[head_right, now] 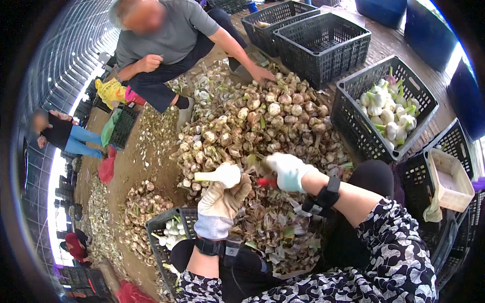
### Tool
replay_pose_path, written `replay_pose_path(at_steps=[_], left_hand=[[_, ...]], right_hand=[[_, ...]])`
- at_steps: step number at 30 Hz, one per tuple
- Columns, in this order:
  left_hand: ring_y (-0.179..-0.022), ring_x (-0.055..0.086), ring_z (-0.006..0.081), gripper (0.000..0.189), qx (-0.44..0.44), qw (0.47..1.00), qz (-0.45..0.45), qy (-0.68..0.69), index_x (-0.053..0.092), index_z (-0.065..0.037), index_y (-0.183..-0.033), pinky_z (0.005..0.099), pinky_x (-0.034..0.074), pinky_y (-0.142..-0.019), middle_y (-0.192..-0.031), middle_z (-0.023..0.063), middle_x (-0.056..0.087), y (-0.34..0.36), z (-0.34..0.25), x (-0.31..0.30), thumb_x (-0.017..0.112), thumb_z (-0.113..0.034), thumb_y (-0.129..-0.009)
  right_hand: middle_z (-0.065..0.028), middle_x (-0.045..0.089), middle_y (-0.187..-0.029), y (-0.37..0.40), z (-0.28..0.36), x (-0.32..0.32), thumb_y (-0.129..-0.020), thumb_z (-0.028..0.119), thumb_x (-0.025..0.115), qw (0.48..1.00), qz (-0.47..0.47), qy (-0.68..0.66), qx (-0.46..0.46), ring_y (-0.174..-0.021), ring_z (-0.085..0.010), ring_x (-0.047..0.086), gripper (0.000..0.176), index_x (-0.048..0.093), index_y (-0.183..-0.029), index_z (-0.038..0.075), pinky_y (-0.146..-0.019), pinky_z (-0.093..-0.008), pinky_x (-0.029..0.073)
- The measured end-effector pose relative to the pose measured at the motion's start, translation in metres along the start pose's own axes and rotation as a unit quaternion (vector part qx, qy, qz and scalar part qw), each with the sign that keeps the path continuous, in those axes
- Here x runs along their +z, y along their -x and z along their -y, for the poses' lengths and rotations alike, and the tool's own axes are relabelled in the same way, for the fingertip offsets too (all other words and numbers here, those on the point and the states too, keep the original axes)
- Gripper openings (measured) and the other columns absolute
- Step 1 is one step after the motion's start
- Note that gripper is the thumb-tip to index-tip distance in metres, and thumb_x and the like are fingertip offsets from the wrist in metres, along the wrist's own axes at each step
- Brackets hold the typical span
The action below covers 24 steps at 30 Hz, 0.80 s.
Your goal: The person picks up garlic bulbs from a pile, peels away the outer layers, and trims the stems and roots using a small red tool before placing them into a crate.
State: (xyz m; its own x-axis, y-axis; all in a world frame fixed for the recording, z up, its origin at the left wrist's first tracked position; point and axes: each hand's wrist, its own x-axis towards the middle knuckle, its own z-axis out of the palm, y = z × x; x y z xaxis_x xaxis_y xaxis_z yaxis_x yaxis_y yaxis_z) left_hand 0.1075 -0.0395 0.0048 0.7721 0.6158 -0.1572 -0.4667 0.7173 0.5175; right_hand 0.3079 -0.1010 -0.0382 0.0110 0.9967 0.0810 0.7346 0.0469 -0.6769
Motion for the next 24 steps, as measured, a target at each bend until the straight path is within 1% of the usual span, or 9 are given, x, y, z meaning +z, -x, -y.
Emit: replay_pose_path(at_steps=[2, 6, 8, 10, 12, 16, 18, 21, 24], left_hand=[[-0.099, 0.056, 0.0278, 0.048, 0.029, 0.998, 0.034, -0.034, 0.041, -0.006, -0.122, 0.0428, 0.048, -0.087, -0.104, 0.0135, 0.056, -0.002, 0.002, -0.005, 0.061, -0.008, -0.080], [-0.077, 0.059, 0.0217, 0.056, 0.043, 0.975, -0.066, -0.208, 0.034, -0.006, -0.128, 0.0302, 0.053, -0.066, -0.093, 0.0126, 0.058, -0.002, 0.000, -0.005, 0.057, 0.005, -0.077], [-0.078, 0.059, 0.0203, 0.057, 0.049, 0.960, -0.063, -0.267, 0.037, -0.005, -0.127, 0.0285, 0.052, -0.067, -0.093, 0.0112, 0.058, -0.004, 0.001, -0.015, 0.059, 0.007, -0.075], [-0.080, 0.059, 0.0188, 0.058, 0.056, 0.943, -0.063, -0.323, 0.039, -0.005, -0.126, 0.0269, 0.052, -0.068, -0.093, 0.0098, 0.058, -0.006, 0.006, -0.016, 0.061, 0.008, -0.073], [-0.082, 0.058, 0.0153, 0.057, 0.067, 0.822, -0.131, -0.550, 0.047, -0.003, -0.119, 0.0241, 0.051, -0.069, -0.095, 0.0067, 0.059, -0.006, 0.013, -0.002, 0.067, 0.009, -0.067], [-0.085, 0.057, 0.0135, 0.055, 0.004, 0.949, -0.076, -0.307, 0.050, 0.002, -0.115, 0.0239, 0.050, -0.073, -0.098, 0.0054, 0.059, -0.003, 0.003, -0.006, 0.072, 0.006, -0.065], [-0.085, 0.058, 0.0137, 0.053, 0.027, 0.941, -0.094, -0.324, 0.050, 0.002, -0.115, 0.0240, 0.051, -0.073, -0.097, 0.0062, 0.059, -0.003, 0.006, -0.005, 0.072, 0.005, -0.067], [-0.081, 0.059, 0.0143, 0.044, 0.054, 0.902, -0.130, -0.407, 0.051, 0.004, -0.110, 0.0243, 0.051, -0.070, -0.095, 0.0079, 0.060, -0.004, 0.011, 0.002, 0.070, 0.003, -0.070], [-0.082, 0.060, 0.0152, 0.042, 0.028, 0.882, -0.115, -0.456, 0.052, 0.004, -0.107, 0.0258, 0.052, -0.071, -0.094, 0.0086, 0.061, -0.006, 0.014, 0.000, 0.071, 0.001, -0.069]], right_hand=[[-0.0160, 0.060, -0.096, 0.003, 0.001, -0.005, -0.068, 0.006, 0.055, 0.976, 0.195, -0.084, -0.046, -0.092, -0.0314, 0.056, 0.027, 0.061, -0.094, 0.005, -0.080, -0.0351, 0.044], [-0.0133, 0.063, -0.084, -0.005, 0.013, -0.028, -0.070, 0.015, 0.055, 0.941, 0.295, 0.155, 0.052, -0.080, -0.0319, 0.060, 0.025, 0.063, -0.092, 0.006, -0.072, -0.0374, 0.047], [-0.0132, 0.062, -0.085, -0.005, -0.007, -0.018, -0.075, 0.025, 0.062, 0.995, 0.092, -0.019, -0.044, -0.080, -0.0266, 0.060, 0.028, 0.061, -0.094, 0.004, -0.068, -0.0359, 0.047], [-0.0124, 0.060, -0.085, -0.017, 0.004, -0.018, -0.075, 0.030, 0.064, 0.968, 0.094, -0.217, 0.086, -0.080, -0.0198, 0.058, 0.038, 0.055, -0.097, 0.001, -0.069, -0.0319, 0.046], [-0.0104, 0.056, -0.082, -0.018, 0.013, -0.013, -0.073, 0.030, 0.067, 0.966, 0.055, -0.252, -0.012, -0.077, -0.0156, 0.053, 0.043, 0.050, -0.098, -0.001, -0.067, -0.0296, 0.045], [-0.0090, 0.051, -0.077, -0.017, 0.023, -0.028, -0.079, 0.026, 0.062, 0.961, 0.070, -0.269, 0.003, -0.074, -0.0137, 0.050, 0.032, 0.048, -0.091, 0.000, -0.064, -0.0295, 0.043], [-0.0084, 0.055, -0.082, -0.016, 0.021, -0.034, -0.082, 0.027, 0.059, 0.976, 0.062, -0.210, 0.015, -0.077, -0.0134, 0.052, 0.031, 0.050, -0.091, -0.001, -0.067, -0.0285, 0.044], [-0.0050, 0.058, -0.074, -0.019, 0.007, -0.010, -0.086, 0.023, 0.055, 0.897, -0.008, -0.432, -0.094, -0.071, -0.0071, 0.052, 0.024, 0.052, -0.085, -0.001, -0.063, -0.0233, 0.044], [-0.0002, 0.051, -0.071, -0.011, 0.027, -0.012, -0.084, 0.020, 0.059, 0.932, 0.005, -0.362, -0.021, -0.070, -0.0036, 0.048, 0.024, 0.044, -0.073, 0.004, -0.062, -0.0227, 0.043]])
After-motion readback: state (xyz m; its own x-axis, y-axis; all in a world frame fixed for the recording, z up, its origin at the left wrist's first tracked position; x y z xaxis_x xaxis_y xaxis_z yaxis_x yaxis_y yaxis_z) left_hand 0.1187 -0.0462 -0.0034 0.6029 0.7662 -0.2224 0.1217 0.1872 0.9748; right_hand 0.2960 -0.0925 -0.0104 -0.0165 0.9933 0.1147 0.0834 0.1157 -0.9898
